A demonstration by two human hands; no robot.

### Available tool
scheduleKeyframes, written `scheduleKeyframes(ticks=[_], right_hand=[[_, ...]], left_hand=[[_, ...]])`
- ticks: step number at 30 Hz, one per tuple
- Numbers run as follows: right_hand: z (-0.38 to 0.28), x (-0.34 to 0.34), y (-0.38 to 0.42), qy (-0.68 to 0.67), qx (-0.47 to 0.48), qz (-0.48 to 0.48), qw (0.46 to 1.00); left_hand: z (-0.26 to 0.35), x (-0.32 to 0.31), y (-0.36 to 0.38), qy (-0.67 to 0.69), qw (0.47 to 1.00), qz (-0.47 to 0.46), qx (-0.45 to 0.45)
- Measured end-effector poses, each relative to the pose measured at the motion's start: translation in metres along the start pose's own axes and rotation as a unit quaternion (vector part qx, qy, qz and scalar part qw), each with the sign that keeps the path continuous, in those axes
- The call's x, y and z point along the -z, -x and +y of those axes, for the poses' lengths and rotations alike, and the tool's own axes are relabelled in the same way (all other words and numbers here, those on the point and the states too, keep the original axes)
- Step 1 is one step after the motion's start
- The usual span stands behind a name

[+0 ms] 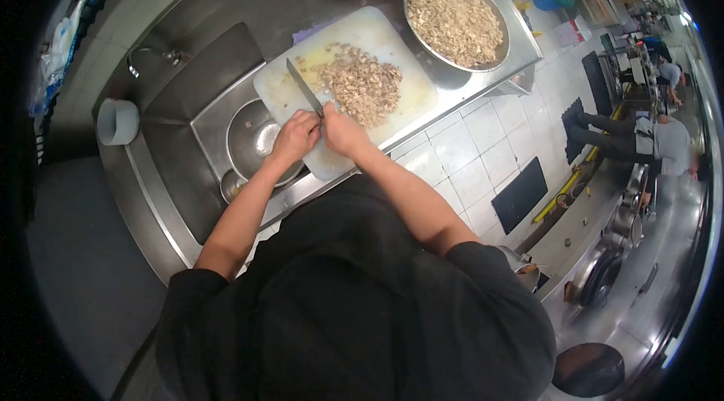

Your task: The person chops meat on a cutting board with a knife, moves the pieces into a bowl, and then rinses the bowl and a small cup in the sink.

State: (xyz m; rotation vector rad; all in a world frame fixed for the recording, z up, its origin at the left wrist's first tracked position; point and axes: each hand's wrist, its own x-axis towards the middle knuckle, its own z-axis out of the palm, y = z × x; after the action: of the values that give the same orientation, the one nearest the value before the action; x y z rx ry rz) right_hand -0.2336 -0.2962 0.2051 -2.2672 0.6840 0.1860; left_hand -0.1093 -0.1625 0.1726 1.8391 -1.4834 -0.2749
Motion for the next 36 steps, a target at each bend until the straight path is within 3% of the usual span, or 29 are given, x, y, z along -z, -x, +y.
scheduleKeyframes(ticks=[3,6,8,10,12,15,18,20,21,22,24,25,26,28,31,36], right_hand=[[0.004,0.036,-0.005,0.003,0.04,0.017,0.999],[0.034,0.07,0.024,0.047,0.001,0.057,0.997],[0.06,0.096,0.032,0.117,-0.055,0.066,0.989],[0.083,0.118,0.037,0.158,-0.1,0.068,0.98],[0.111,0.127,0.036,0.22,-0.133,0.088,0.962],[0.115,0.11,0.037,0.202,-0.121,0.083,0.968],[0.094,0.1,0.037,0.151,-0.084,0.051,0.984],[0.095,0.109,0.039,0.093,-0.086,0.033,0.991],[0.102,0.113,0.043,0.069,-0.065,0.055,0.994],[0.109,0.117,0.047,0.043,-0.045,0.077,0.995],[0.119,0.135,0.063,0.031,-0.04,0.056,0.997],[0.118,0.145,0.069,0.024,-0.038,0.044,0.998],[0.121,0.148,0.072,0.017,-0.035,0.042,0.998],[0.126,0.153,0.078,-0.001,-0.033,0.008,0.999],[0.108,0.16,0.077,0.012,-0.019,-0.042,0.999],[0.085,0.155,0.077,0.056,-0.019,-0.108,0.992]], left_hand=[[-0.002,-0.002,-0.009,-0.016,0.999,-0.041,0.031],[0.008,-0.019,-0.011,-0.012,0.999,-0.007,0.037],[0.02,-0.024,-0.019,0.077,0.99,0.091,0.079],[0.019,-0.025,-0.03,0.077,0.987,0.102,0.099],[0.011,-0.025,-0.05,0.076,0.984,0.112,0.118],[-0.012,-0.022,-0.102,0.013,0.985,0.148,0.082],[-0.025,-0.022,-0.159,-0.009,0.981,0.149,0.127],[-0.031,-0.028,-0.182,0.043,0.972,0.07,0.221],[-0.024,-0.027,-0.19,-0.012,0.987,0.074,0.142],[-0.016,-0.027,-0.193,-0.018,0.986,0.073,0.147],[0.013,-0.026,-0.194,0.061,0.961,-0.079,0.258],[0.019,-0.037,-0.185,-0.028,0.99,0.003,0.137],[0.024,-0.043,-0.173,-0.035,0.99,0.0,0.14],[0.054,-0.048,-0.145,-0.079,0.996,0.028,-0.001],[0.083,-0.063,-0.111,-0.101,0.993,-0.055,-0.018],[0.085,-0.082,-0.096,-0.131,0.99,-0.047,-0.005]])
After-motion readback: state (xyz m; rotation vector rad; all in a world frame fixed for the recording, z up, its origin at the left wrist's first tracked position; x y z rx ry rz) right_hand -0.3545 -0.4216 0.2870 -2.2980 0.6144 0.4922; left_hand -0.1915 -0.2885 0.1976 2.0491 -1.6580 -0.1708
